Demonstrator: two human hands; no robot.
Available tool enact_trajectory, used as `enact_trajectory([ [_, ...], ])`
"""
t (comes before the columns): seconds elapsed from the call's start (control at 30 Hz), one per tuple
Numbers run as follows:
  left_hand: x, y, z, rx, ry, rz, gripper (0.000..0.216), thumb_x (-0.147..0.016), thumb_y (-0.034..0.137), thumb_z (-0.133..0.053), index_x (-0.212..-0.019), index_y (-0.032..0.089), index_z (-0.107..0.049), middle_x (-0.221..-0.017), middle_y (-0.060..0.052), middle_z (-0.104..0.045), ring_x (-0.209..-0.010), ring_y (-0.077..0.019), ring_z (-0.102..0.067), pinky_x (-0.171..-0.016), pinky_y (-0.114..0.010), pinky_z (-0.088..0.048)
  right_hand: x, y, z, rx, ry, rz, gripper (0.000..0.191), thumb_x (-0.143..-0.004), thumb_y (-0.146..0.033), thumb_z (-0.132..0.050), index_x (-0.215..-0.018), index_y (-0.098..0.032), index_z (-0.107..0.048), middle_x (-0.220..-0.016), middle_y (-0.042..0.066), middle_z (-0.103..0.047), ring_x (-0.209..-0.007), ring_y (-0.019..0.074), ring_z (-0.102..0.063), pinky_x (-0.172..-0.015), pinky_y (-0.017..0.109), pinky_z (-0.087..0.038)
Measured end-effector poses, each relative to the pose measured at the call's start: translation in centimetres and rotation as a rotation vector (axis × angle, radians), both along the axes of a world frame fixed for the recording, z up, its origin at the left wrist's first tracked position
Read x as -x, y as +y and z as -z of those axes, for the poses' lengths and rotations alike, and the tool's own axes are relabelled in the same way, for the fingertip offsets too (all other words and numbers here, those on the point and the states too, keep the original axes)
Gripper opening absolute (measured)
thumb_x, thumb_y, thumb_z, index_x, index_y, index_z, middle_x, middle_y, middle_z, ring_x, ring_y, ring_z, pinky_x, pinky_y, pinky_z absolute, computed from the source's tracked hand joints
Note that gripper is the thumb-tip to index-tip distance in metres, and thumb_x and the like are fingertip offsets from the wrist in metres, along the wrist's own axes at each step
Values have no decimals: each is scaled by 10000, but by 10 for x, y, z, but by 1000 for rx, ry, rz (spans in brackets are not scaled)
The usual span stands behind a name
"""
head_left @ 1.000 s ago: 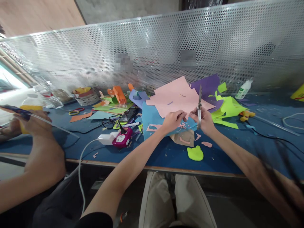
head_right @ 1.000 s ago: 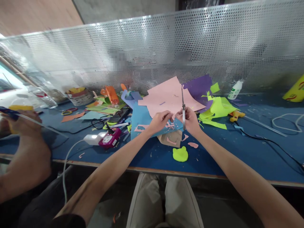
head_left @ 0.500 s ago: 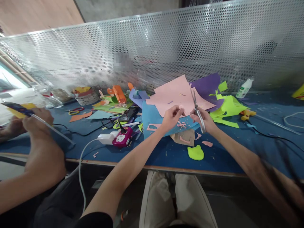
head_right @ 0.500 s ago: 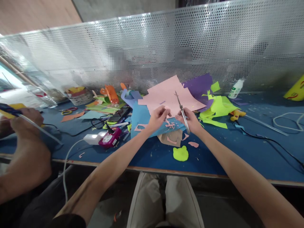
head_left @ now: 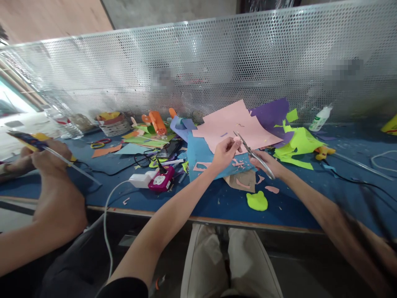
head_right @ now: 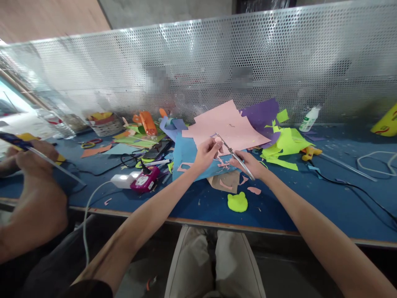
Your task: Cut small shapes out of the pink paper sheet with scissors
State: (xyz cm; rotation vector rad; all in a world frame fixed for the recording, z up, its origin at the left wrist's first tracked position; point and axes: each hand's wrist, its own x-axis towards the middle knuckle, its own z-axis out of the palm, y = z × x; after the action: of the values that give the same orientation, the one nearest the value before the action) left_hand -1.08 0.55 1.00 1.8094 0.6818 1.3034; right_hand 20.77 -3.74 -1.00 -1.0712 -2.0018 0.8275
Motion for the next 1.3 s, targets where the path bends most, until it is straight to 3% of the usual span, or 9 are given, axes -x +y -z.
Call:
enact_trajectory([
  [0.5,-1,-3,-3,34,-10,70,536,-945,687,-605,-779,180,-556,-683,-4,-616,-558,-82,-459,-553,-252,-395,7,-6,3,68,115,-4,595,-904,-806,-568,-798,-221,-545,-610,-24,-505,-529,138,-479,-515,293,-360],
  [1.03,-2,-3,-3,54,-56,151,524,-929,699,-621,-833,193,-522,-737,0,-640,-560,-73,-482,-551,-244,-410,8,-5,3,24,105,-77,638,-894,-879,-459,-842,-247,-518,-723,-11,-505,-637,170,-505,-597,335,-467],
  [1.17,1,-3,-5,16,-17,152,505,-950,677,-607,-835,189,-542,-733,-4,-641,-573,-81,-499,-565,-249,-419,9,-10,-4,-10,97,-51,619,-910,-847,-473,-818,-237,-527,-691,-6,-507,-601,161,-470,-543,319,-420],
  [1.3,3,-3,-6,2,13,151,504,-960,672,-594,-828,187,-555,-739,-10,-635,-601,-90,-507,-588,-259,-428,10,-11,-8,-42,60,23,558,-871,-761,-635,-760,-225,-527,-599,-25,-480,-567,147,-424,-517,296,-332],
])
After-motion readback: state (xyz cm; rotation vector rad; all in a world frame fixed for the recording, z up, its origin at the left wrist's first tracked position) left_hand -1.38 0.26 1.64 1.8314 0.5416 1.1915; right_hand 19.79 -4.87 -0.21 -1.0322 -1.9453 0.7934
